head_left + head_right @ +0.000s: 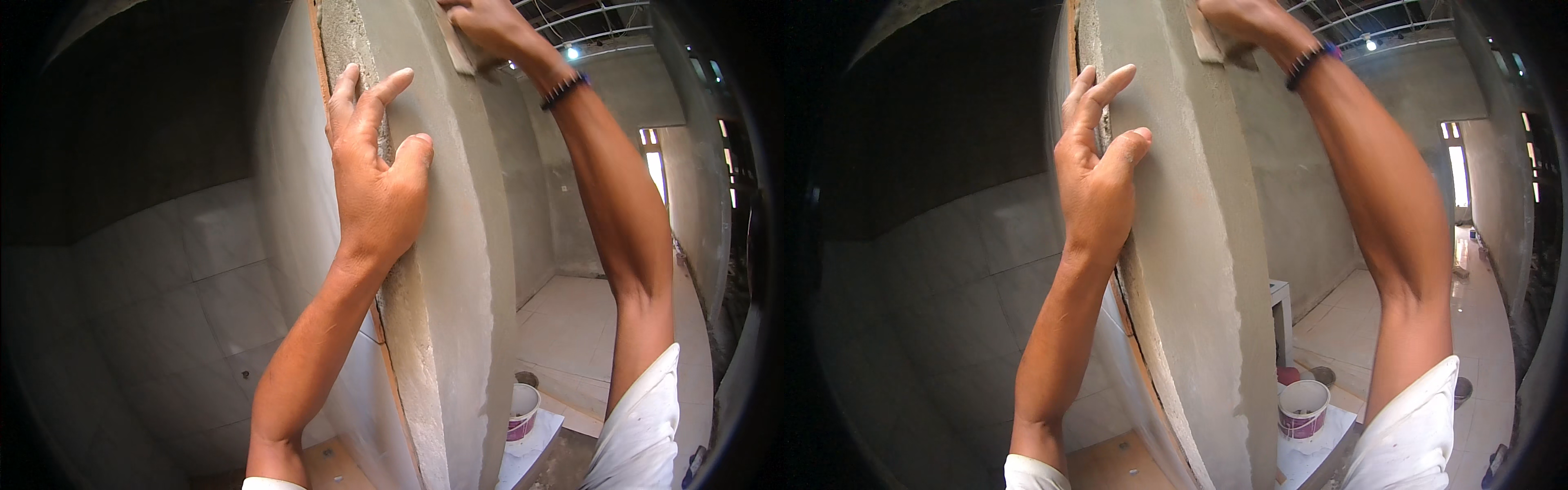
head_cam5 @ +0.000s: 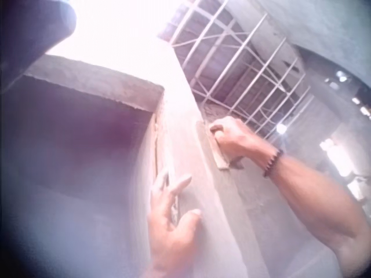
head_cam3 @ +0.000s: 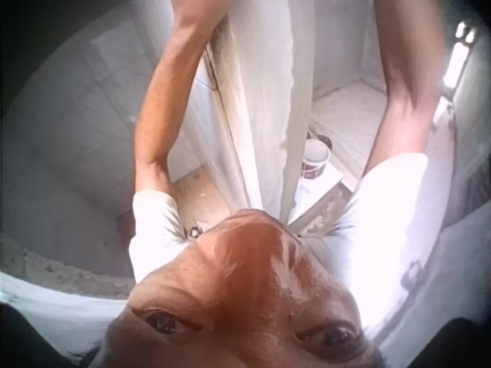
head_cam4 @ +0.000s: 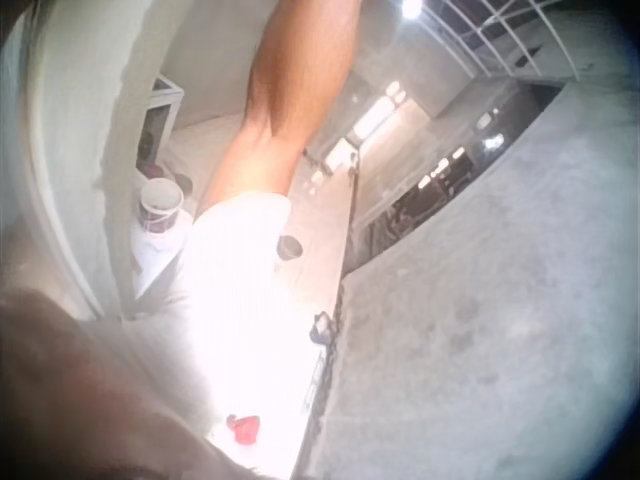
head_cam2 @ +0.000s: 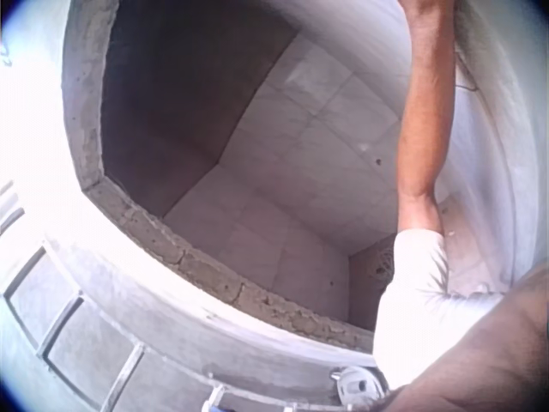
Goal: The person uses a wooden float to smooth and level wet plaster on the corner and sides of an interior wall.
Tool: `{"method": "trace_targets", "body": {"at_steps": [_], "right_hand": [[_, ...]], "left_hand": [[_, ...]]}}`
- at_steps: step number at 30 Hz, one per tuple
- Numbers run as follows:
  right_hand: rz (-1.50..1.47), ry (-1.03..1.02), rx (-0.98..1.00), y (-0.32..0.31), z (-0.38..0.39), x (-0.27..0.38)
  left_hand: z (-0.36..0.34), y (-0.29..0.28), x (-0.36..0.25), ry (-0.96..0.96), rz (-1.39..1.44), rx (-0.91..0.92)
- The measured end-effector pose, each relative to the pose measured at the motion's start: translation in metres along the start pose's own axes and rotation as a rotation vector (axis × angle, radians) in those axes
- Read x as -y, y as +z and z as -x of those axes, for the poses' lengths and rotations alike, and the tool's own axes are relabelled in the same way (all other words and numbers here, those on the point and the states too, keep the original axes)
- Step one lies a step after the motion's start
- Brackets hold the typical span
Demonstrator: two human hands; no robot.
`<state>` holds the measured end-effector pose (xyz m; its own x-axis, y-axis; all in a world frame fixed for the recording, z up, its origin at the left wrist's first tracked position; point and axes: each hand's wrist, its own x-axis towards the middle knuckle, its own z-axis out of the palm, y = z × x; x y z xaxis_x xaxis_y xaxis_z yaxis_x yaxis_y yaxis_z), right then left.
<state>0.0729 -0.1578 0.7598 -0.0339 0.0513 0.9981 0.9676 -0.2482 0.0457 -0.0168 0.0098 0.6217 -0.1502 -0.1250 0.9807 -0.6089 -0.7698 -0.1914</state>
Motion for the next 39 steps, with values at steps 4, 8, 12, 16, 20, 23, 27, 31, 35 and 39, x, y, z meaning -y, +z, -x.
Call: {"method": "trace_targets", "body": {"at_steps": [4, 8, 12, 16, 20, 23, 27, 31, 35, 39], "right_hand": [[0.115, -0.309, -0.184, 0.017, 0.029, -0.009], [-0.098, 0.011, -0.004, -0.009, -0.008, 0.016], [0.078, -0.099, -0.028, 0.004, 0.016, 0.004], [-0.01, -0.174, -0.071, 0.016, 0.011, 0.005], [-0.036, -0.021, -0.064, 0.003, -0.011, 0.011], [0.025, -0.008, 0.009, 0.006, 0.013, 0.002], [0.011, -0.255, -0.107, 0.023, 0.034, -0.015], [-0.02, 0.002, -0.014, -0.004, -0.007, 0.011], [0.047, -0.213, -0.06, 0.028, 0.02, -0.054], [0.055, -0.303, -0.124, 0.032, 0.075, -0.029]], "left_hand": [[-0.003, -0.004, -0.001, 0.018, -0.043, 0.023], [-0.004, 0.0, -0.005, -0.014, 0.031, 0.007], [-0.002, -0.005, 0.001, 0.015, -0.031, 0.026], [-0.002, -0.006, 0.0, 0.02, -0.041, 0.038], [0.005, 0.0, -0.004, 0.001, -0.01, 0.033], [0.005, 0.0, 0.001, 0.024, -0.047, 0.041], [0.008, -0.002, 0.0, 0.024, -0.073, 0.04], [0.012, 0.006, -0.005, -0.016, 0.02, 0.029], [0.03, 0.011, 0.002, -0.024, 0.01, 0.013], [0.004, -0.004, 0.001, -0.01, -0.041, 0.012]]}}
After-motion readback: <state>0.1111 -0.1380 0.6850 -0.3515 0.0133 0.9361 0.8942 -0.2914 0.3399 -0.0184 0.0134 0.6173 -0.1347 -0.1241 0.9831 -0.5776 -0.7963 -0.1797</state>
